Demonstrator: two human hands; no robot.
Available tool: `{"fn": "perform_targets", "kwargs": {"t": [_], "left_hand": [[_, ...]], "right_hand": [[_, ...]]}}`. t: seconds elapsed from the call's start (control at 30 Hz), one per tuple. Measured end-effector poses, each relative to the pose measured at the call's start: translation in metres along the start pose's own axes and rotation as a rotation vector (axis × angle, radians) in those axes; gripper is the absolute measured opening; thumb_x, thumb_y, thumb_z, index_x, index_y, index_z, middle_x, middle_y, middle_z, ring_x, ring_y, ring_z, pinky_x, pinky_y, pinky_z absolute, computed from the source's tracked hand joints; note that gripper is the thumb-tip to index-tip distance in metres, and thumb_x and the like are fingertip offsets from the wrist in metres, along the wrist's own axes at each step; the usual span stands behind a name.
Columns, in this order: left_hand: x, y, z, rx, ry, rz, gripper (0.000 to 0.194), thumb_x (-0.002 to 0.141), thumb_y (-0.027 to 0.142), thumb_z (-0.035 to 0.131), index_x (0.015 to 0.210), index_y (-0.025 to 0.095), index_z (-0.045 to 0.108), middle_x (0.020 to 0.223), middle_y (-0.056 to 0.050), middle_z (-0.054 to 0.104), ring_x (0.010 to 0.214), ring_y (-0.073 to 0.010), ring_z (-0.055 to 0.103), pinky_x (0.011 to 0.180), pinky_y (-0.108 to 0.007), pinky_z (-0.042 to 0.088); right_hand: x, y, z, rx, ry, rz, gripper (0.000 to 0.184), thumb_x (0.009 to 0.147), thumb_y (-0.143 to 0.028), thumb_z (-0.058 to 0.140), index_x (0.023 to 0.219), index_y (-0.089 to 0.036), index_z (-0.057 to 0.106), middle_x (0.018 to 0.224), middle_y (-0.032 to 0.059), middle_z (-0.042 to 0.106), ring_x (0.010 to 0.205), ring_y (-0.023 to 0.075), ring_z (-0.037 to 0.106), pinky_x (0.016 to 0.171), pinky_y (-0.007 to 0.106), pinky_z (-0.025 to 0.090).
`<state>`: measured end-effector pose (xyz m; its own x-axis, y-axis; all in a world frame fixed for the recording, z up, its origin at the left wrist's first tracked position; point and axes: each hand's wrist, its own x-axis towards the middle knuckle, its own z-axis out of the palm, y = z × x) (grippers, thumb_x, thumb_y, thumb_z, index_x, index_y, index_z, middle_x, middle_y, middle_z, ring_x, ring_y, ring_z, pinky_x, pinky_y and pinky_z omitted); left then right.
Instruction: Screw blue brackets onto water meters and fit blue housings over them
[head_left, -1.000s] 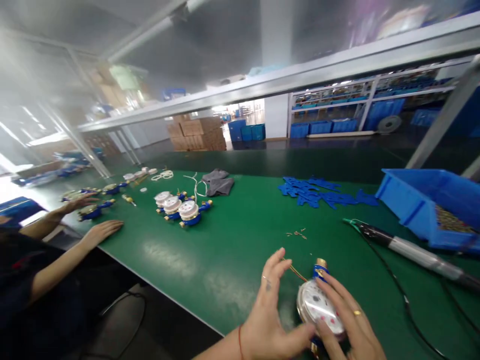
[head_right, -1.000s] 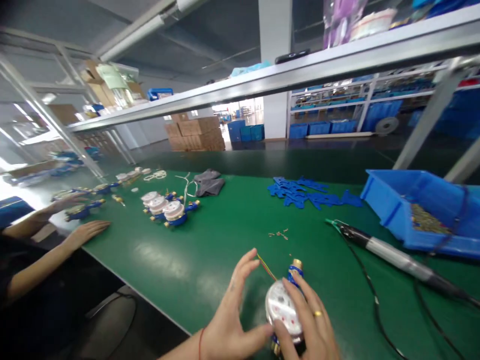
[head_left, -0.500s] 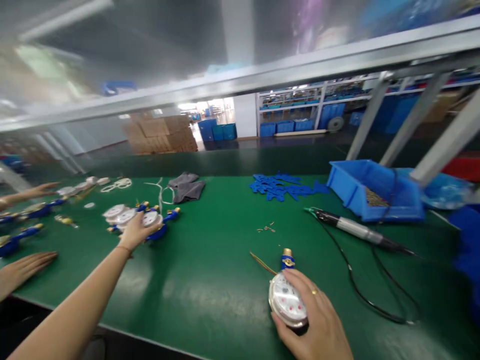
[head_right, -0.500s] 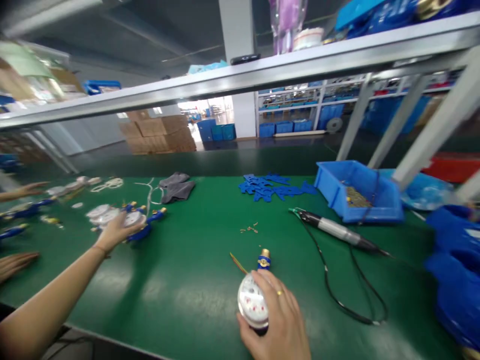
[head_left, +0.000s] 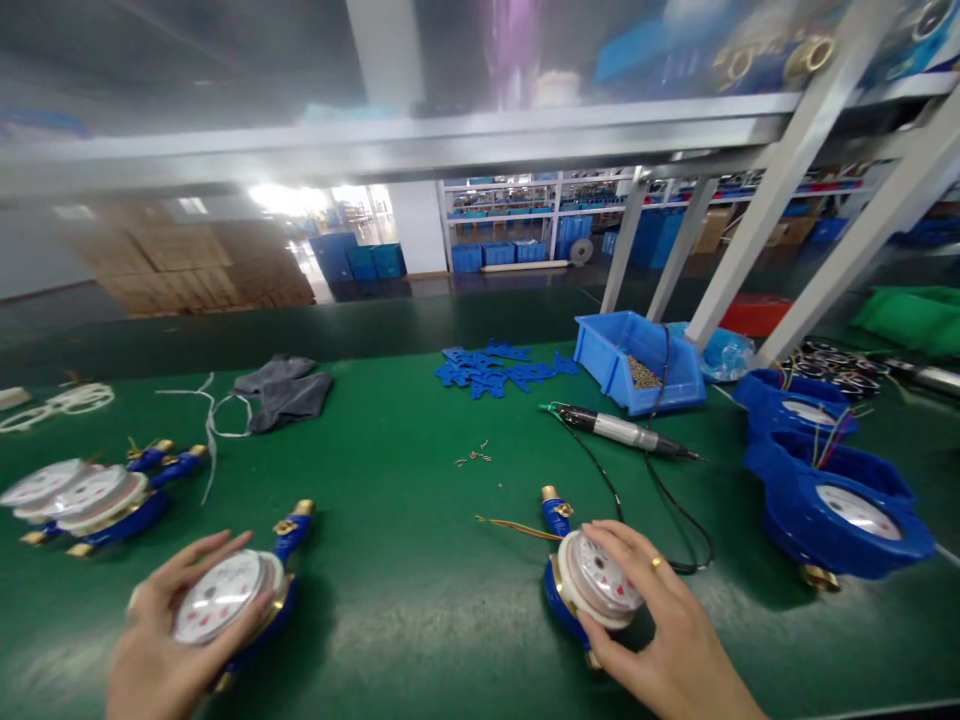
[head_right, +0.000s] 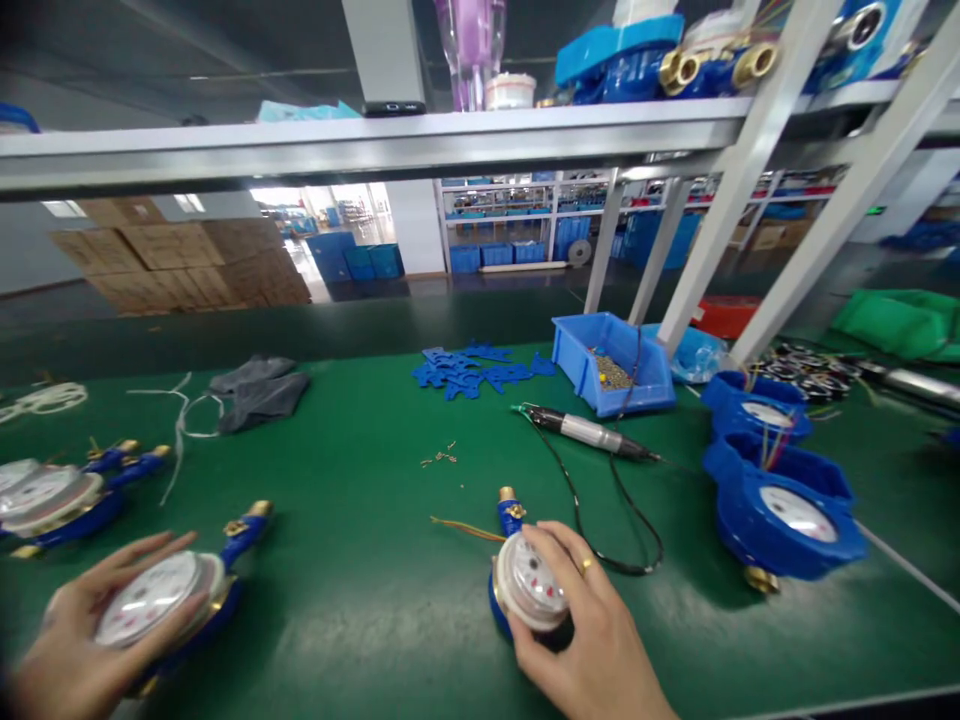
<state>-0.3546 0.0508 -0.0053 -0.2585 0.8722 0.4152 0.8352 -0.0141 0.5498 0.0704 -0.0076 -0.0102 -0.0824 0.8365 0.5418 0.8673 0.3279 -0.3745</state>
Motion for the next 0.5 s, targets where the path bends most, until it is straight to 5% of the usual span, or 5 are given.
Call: {"fn": "perform_targets", "kwargs": {"t": [0.13,0.27,0.5], "left_hand": [[-0.058,0.066,0.028,-0.186,0.018,0.129,0.046,0.069,0.051,0.065,0.104,0.024,0.053,0.113,-0.010,0.058,0.107,-0.0346,0.056,0.090,-0.056,0.047],[-0.089,0.125,0.063,-0.397,0.064,0.174,0.044,0.068,0.046,0.067,0.101,0.023,0.048,0.105,-0.011,0.056,0.097,-0.0295,0.059,0.083,-0.046,0.050],[-0.105,0.169,0.102,-0.531,0.064,0.253,0.044,0.069,0.031,0.069,0.104,0.024,0.043,0.104,-0.010,0.052,0.095,-0.0275,0.057,0.081,-0.044,0.049]], "right_hand": [[-0.006,-0.004,-0.001,-0.113,0.060,-0.093,0.050,0.082,-0.026,0.054,0.131,-0.021,0.045,0.128,0.0110,0.047,0.108,0.0258,0.056,0.085,0.037,0.055],[-0.003,-0.001,-0.005,-0.151,0.078,-0.077,0.047,0.082,-0.025,0.052,0.129,-0.019,0.048,0.127,0.0109,0.048,0.107,0.0261,0.056,0.084,0.038,0.055],[0.003,0.008,-0.009,-0.180,0.003,-0.069,0.050,0.081,-0.024,0.049,0.131,-0.020,0.044,0.130,0.0096,0.046,0.112,0.0239,0.053,0.088,0.038,0.054]]}}
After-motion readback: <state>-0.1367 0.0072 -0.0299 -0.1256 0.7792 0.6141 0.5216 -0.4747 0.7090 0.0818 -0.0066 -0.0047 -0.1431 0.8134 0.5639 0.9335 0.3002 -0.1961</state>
